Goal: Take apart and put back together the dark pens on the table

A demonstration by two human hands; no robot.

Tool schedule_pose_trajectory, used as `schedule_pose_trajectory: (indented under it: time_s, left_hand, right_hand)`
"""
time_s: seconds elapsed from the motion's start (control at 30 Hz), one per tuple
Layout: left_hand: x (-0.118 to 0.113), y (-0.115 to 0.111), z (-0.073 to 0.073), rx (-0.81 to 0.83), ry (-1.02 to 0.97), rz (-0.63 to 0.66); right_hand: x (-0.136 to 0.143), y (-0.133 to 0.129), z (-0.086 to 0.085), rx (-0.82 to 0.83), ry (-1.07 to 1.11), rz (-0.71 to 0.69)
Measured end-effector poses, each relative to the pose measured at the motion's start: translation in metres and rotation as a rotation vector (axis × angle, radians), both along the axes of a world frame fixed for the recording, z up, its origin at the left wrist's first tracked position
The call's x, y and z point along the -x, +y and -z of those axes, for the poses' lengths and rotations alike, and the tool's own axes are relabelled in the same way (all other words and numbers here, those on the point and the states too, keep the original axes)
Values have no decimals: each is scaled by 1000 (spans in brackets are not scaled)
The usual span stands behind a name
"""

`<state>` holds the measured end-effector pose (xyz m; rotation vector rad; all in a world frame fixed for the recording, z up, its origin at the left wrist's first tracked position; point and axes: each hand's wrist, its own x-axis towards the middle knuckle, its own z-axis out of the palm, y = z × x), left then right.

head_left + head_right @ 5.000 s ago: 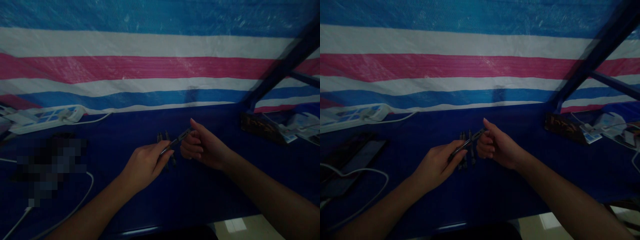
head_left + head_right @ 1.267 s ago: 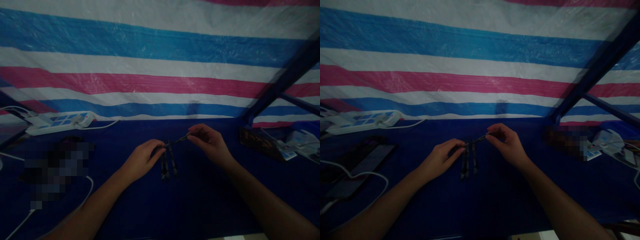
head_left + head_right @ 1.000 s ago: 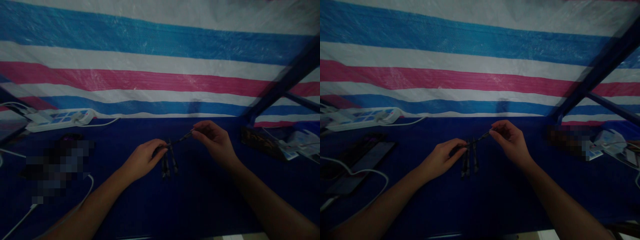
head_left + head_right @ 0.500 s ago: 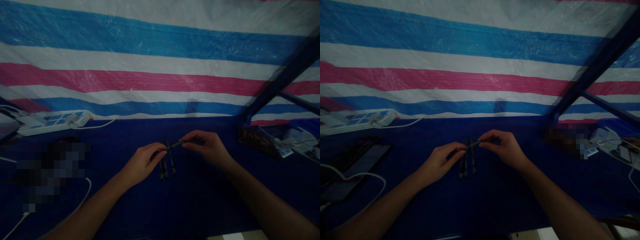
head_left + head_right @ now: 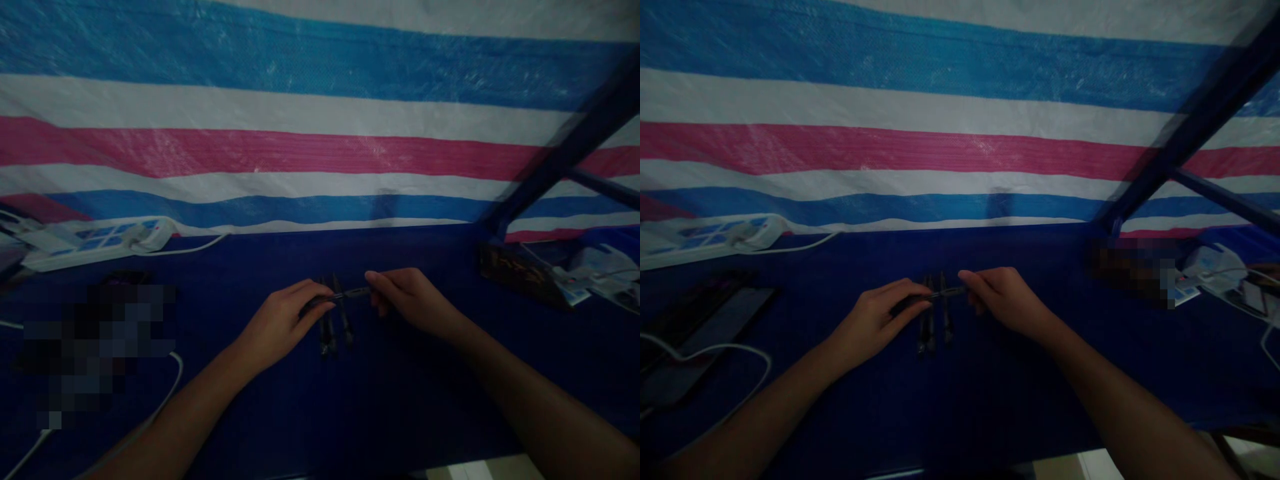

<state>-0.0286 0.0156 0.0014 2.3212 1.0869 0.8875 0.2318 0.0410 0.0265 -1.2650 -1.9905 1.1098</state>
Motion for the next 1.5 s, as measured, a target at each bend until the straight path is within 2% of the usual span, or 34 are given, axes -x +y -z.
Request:
schedule_pose_trajectory:
  time_s: [0.2, 0.33, 0.43, 0.5, 0.6, 0.73, 0.87, 1.1, 1.2, 1.37, 1.43, 1.5]
  left_hand:
    - [0, 1, 1, -3, -21, -31]
    - [1, 1, -1, -6, -9, -19]
    - [0, 0, -2, -18, -7, -36]
    - [0, 0, -3, -19, -10, -46]
    - [-1, 0, -3, -15, -18, -34]
    - [-2, 0, -5, 14, -61, -24]
    - [-3, -1, -6, 50, -112, -65]
    - [-3, -3, -4, 91, -98, -23]
    - [-2, -3, -3, -22, -50, -6]
    - [-5, -6, -1, -335, 29, 26]
    - [-7, -9, -2, -368, 8, 17]
    - [-9, -13, -4, -300, -20, 20]
  right_hand:
    - [-1, 4, 1, 32, 251, -45]
    - [-1, 5, 1, 37, 64, -31]
    - [-2, 5, 0, 9, 118, 3]
    - [-3, 4, 0, -42, 172, -22]
    - [-3, 2, -1, -75, 78, -57]
    - [-4, 3, -2, -125, -33, -28]
    - [-7, 3, -3, -113, 57, -138]
    - [-2, 0, -6, -201, -155, -228]
    - [0, -2, -4, -145, -131, -197]
    - [2, -5, -2, 127, 15, -123]
    - [4, -5, -2, 208, 92, -86]
    - [6, -3, -2, 225, 184, -15]
